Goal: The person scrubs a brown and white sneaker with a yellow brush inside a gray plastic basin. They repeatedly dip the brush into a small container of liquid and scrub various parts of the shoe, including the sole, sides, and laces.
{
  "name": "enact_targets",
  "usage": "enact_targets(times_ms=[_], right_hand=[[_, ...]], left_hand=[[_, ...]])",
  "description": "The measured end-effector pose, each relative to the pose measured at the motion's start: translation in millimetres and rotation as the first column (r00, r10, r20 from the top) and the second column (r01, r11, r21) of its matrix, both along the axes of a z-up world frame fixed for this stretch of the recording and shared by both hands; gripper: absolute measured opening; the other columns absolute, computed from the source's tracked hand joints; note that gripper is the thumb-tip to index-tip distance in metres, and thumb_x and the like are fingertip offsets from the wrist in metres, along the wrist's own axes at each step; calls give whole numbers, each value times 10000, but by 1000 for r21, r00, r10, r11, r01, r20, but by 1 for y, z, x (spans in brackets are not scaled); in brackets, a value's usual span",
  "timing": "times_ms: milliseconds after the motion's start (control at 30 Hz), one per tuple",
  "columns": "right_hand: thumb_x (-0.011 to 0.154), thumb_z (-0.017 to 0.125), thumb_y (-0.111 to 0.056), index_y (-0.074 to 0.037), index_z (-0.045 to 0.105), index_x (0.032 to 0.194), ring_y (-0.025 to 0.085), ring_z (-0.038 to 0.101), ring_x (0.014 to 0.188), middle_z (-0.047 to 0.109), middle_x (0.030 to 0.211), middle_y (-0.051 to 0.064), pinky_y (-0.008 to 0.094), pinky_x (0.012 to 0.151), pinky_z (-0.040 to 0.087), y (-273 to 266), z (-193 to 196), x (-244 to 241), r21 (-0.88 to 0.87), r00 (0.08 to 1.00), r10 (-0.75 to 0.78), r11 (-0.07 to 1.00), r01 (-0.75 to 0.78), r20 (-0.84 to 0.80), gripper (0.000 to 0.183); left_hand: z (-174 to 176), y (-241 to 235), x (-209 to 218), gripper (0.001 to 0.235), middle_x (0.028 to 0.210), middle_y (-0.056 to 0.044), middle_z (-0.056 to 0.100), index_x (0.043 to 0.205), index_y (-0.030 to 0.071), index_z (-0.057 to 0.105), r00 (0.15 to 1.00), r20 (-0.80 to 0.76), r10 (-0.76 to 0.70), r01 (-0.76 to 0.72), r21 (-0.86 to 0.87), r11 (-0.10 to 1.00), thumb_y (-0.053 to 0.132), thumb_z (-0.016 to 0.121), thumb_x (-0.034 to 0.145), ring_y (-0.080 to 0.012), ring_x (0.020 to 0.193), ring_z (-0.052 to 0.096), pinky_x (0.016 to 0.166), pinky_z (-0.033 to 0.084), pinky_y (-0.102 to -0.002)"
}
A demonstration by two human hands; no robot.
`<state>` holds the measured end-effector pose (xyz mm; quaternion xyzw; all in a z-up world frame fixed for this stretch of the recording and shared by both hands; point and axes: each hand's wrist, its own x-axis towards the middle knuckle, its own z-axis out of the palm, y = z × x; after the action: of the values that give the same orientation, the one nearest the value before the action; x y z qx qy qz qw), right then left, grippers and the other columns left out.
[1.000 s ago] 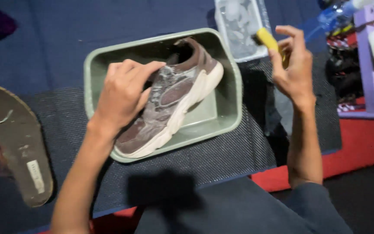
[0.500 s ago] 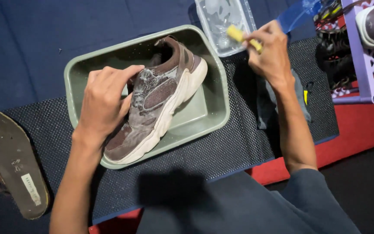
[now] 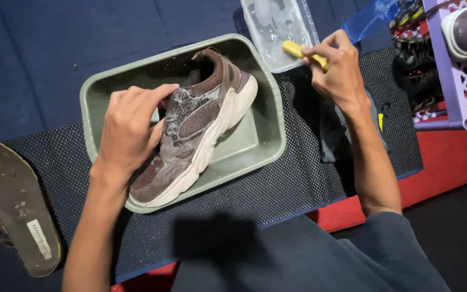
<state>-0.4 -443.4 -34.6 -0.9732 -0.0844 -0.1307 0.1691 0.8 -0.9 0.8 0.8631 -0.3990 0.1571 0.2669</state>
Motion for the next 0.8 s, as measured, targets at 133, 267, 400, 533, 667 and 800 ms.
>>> enact_targets(times_ms=[133,267,400,533,667,800], right_hand=[[962,782,-30,-18,760,1151,248,523,871,524,1045,152,350,725,547,0,1,0,-42,999,9,999,-11,-31,191],[980,791,3,-31,787,1136,249,509,810,485,1001,138,360,648,499,3,5,2,-14,998,22,1000,-21,64,160],[957,781,2,-31,752,1136,253,504,868,499,1030,146,349,744,529,-4,-4,5,-17,1000,-5,1000,5,3,184],[1002,775,33,43,743,1145,241,511,832,477,1002,151,337,730,557,7,8,-2,55,993,22,998,-28,114,147],[980,676,70,37,610,1234,309,537,957,453,1103,201,406,805,582,18,-3,-16,141,998,-12,990,3,64,265],[981,622,77,8,536,1350,245,572,860,487,1130,201,330,726,549,40,-2,-49,215,996,-67,975,52,63,385]], left_hand=[[-1,1,0,501,1035,-142,702,1346,9,633,1000,3,-5,5,12,1000,-53,811,882,-295,908,618,788,429,-408],[1,0,-1,433,1040,-144,709,1339,3,639,1000,-6,1,-1,-7,1000,-9,780,930,-297,912,626,790,434,-416],[0,0,1,402,1058,-144,718,1340,6,643,1000,15,-5,5,-8,1000,50,793,970,-289,911,635,792,440,-410],[0,-1,0,445,1056,-146,708,1344,0,634,1000,-5,-7,7,-15,1000,-22,781,925,-299,915,625,793,432,-417],[1,0,1,433,1048,-149,711,1344,0,634,1000,10,-2,2,-10,1000,-4,794,942,-296,914,630,792,440,-417],[-2,1,0,521,1043,-144,707,1358,4,626,1000,-6,-1,1,5,1000,-74,801,873,-296,922,630,804,443,-413]])
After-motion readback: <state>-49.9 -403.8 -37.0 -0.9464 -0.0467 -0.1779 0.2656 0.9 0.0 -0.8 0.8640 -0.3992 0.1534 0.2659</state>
